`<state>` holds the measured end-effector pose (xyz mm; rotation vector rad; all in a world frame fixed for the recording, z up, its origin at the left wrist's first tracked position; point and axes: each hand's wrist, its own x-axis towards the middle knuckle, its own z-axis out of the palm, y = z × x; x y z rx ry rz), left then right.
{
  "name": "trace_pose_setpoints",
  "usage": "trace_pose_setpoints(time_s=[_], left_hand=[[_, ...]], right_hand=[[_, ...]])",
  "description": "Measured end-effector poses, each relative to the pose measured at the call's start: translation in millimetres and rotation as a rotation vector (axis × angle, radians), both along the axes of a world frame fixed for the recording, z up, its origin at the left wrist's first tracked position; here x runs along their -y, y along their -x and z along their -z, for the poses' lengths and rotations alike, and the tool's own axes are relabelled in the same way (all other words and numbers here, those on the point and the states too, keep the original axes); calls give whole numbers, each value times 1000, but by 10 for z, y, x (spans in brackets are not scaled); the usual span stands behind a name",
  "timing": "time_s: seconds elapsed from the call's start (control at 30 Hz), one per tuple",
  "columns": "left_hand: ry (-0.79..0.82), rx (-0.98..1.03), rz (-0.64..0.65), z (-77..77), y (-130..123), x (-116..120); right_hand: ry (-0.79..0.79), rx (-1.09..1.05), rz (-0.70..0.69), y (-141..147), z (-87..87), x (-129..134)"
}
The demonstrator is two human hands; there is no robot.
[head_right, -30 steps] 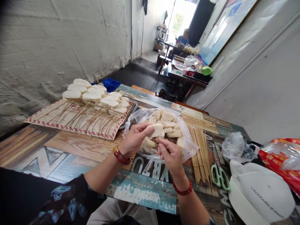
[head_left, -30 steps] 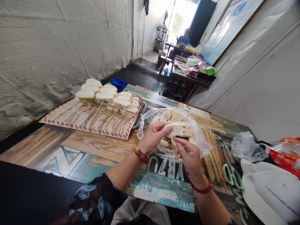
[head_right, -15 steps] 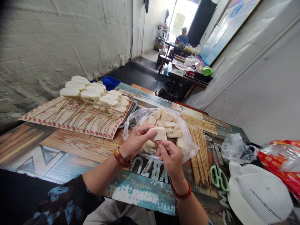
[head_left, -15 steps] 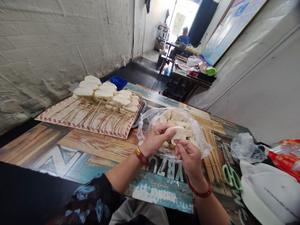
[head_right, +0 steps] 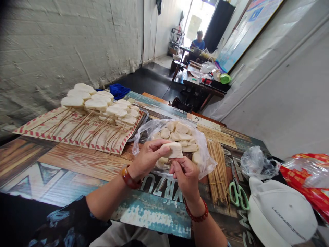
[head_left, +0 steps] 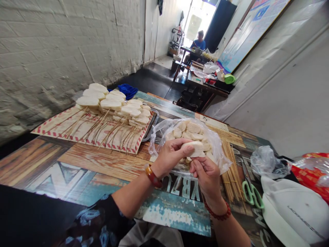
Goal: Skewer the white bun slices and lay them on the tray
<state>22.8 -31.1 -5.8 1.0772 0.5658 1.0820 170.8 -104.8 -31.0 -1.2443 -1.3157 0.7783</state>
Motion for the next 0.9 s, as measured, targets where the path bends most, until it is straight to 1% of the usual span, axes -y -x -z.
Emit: trace_pose_setpoints(time_s=[0.1, 0.23, 0.5, 0.73, 0.9], left_hand=[[5, 29, -17, 25, -11, -14], [24, 59, 23, 44, -18, -16], [-1, 59, 62, -1, -9, 19], [-87, -17, 53, -44, 9, 50], [-97, -52, 52, -48, 18, 59]], right_hand=[[5, 15, 0, 10, -3, 6], [-10, 39, 0, 18, -19, 13], [-34, 100, 20, -2, -38, 40], [1, 149, 51, -17, -53, 70], [11, 117, 44, -11, -63, 76]])
